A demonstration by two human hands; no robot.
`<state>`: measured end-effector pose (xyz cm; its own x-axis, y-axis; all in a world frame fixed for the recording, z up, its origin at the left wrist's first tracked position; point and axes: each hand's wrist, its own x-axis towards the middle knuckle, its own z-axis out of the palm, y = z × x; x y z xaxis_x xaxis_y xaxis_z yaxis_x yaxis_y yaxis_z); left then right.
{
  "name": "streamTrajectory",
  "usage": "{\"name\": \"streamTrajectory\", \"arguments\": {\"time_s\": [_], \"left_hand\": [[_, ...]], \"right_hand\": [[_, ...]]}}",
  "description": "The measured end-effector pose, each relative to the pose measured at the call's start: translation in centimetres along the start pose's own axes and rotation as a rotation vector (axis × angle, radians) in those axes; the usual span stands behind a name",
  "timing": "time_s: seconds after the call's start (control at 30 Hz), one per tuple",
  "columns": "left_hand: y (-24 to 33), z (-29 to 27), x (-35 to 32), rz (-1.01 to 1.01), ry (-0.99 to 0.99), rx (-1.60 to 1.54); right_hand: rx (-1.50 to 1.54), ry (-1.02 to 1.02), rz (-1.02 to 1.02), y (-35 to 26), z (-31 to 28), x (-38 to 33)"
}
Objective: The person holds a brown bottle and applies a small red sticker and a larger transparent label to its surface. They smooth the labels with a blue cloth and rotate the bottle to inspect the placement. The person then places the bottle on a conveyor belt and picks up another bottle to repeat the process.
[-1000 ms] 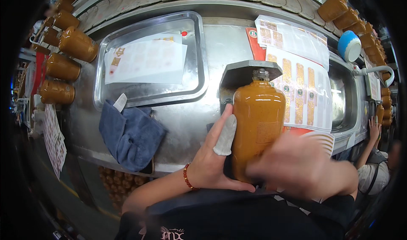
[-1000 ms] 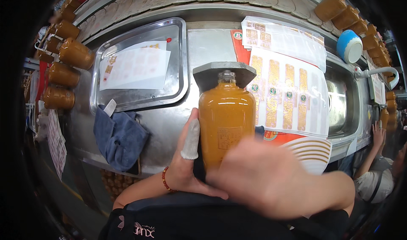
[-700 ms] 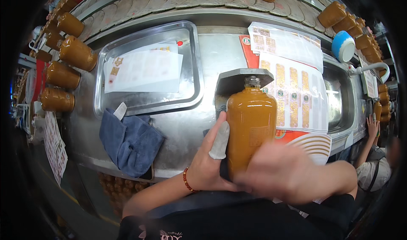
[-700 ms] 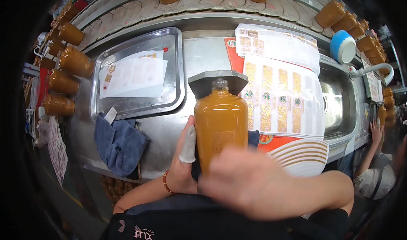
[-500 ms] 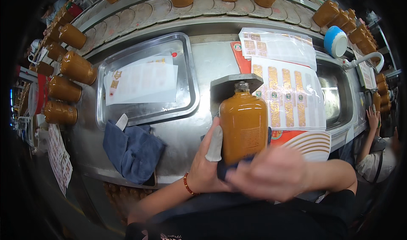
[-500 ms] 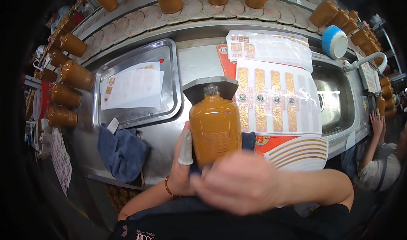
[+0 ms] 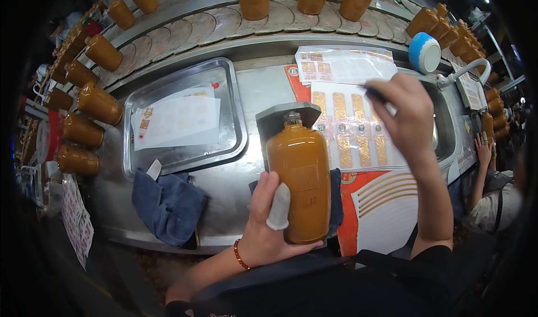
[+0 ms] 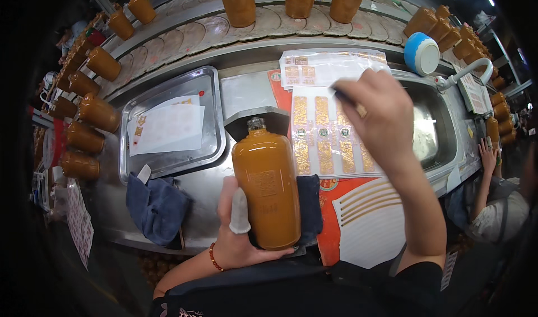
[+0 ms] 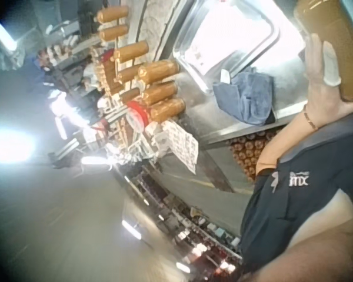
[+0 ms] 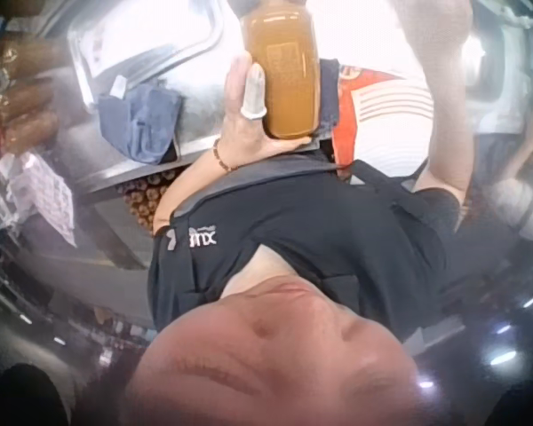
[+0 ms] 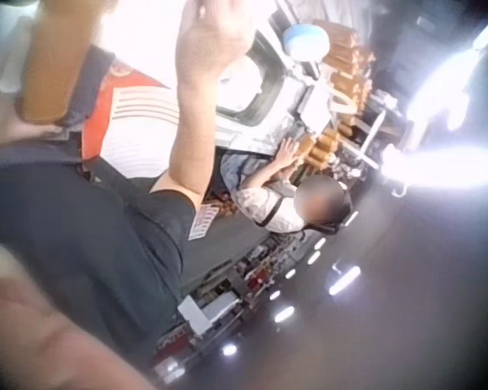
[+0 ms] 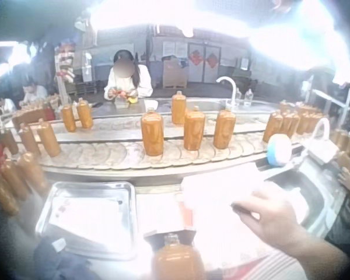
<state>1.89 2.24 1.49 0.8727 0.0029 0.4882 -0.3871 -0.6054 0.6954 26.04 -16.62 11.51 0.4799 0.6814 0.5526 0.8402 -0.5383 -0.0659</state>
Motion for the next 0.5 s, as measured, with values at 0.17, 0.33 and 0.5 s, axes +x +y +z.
{"name": "streamTrajectory", "arguments": {"time_s": [0.17, 0.33, 0.5], "left_hand": [[1.3, -0.1, 1.1, 0.136, -0.195, 0.423], [-0.8, 0.9, -1.8, -0.111, 0.015, -0.192], [-0.3, 1.5, -1.4, -0.059, 0.023, -0.023]], "right_hand": [[0.664, -0.018, 0.631, 6.7, -0.2, -1.4], [0.861, 0.041, 0.996, 17.4, 4.1, -6.4], [0.823, -0.302, 1.092, 16.1, 9.5, -1.9]]}}
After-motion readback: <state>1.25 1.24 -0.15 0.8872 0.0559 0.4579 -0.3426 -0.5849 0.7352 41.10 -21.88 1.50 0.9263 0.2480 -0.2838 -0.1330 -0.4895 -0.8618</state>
